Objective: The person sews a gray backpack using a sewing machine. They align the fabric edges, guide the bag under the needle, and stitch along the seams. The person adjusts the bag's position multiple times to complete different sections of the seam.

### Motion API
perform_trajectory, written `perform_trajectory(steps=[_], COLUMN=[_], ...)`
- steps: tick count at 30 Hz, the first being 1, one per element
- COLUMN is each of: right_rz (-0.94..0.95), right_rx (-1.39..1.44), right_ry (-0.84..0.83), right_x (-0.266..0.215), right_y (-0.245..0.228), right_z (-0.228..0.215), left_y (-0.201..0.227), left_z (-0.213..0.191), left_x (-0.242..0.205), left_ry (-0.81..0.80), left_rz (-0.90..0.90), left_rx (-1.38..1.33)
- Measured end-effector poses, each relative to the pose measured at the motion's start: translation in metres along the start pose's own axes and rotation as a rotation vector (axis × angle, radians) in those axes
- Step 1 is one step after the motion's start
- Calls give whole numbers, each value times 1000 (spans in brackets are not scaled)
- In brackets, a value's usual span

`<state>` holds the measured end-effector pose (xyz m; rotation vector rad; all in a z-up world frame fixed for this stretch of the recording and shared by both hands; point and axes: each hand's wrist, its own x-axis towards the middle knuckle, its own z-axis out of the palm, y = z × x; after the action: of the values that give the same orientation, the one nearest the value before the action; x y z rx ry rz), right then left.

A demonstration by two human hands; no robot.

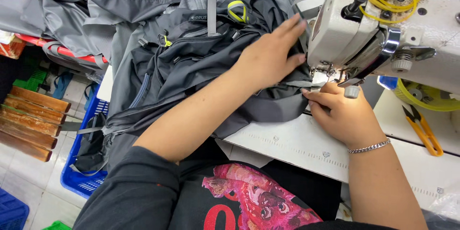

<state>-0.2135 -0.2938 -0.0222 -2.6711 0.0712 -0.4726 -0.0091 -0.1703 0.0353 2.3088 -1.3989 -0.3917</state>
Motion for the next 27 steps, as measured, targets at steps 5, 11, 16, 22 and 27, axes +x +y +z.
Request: perform_trajectory(steps=[5, 11, 16, 22, 27], right_rz=[-17, -174, -172, -202, -207], right_rx=[-168, -246, -216, -208, 24], right_ry=[48, 114, 71, 156, 212], right_x=[-11, -12, -10, -14, -8], right_y=[-8, -29, -41, -19, -12], right_z=[13, 29, 24, 42, 28], left_y=[-12, -35, -49, -50, -23], left_z=[54, 51, 42, 32, 22], left_x=[-57, -25, 10, 37, -23], left_ry=[467, 298, 101, 6, 524], left_rz=[389, 424, 384, 425, 585], left_rx=[302, 144, -2, -92, 452])
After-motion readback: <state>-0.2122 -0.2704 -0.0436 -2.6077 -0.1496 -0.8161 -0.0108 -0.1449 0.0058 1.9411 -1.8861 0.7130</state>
